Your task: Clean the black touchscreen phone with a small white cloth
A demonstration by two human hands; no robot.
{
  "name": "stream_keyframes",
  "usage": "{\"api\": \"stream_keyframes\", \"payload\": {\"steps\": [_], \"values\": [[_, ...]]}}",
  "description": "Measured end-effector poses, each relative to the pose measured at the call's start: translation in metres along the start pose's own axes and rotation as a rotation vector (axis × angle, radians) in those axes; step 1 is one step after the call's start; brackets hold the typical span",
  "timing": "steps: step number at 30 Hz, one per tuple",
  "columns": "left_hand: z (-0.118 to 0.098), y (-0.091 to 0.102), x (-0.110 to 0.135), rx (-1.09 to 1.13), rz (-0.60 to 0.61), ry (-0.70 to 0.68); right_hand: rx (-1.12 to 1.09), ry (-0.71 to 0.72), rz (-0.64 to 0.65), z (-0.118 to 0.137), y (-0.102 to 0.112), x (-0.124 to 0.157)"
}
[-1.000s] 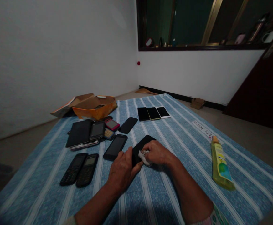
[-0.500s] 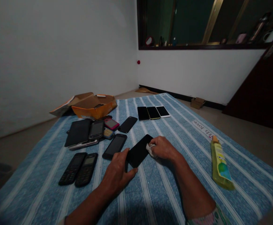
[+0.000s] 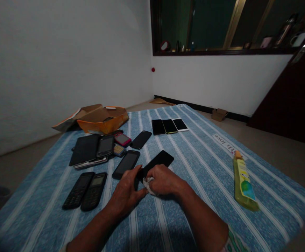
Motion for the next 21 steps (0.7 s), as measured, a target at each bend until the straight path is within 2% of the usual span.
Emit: {"api": "stream_keyframes", "payload": {"steps": [4,6,8,10,12,16,21], "values": [[0.002,0.001,0.002,0.018,0.014,-0.04,-0.151,0.027,0.033,-0.003,0.005,0.002],[0.002,0.002,0.003,0.024,0.019,-0.031,-0.235,-0.015,-0.064,-0.011,0.015,0.003],[-0.001,0.002,0.003,0.018,0.03,0.004,-0.227,-0.061,-0.246,-0.021,0.028,0.004],[-0.006,0.001,0.003,-0.008,0.04,0.041,-0.092,-0.101,-0.42,-0.032,0.04,0.005],[-0.012,-0.002,0.003,-0.058,0.033,0.043,0.097,-0.142,-0.513,-0.041,0.048,0.005],[-0.017,-0.008,0.003,-0.118,0.006,0.013,0.343,-0.194,-0.534,-0.049,0.049,0.003],[-0.011,-0.013,0.004,-0.109,-0.004,-0.007,0.557,-0.245,-0.464,-0.037,0.035,0.0]]}}
Point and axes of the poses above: each hand's wrist, its own x-axis away from the middle knuckle, its own y-axis out of the back of the hand, z = x × y, the point moved 3 cm from there along -x, towards the middle knuckle, and after that the axes turned 5 degrees about x, right-handed, at the moved point
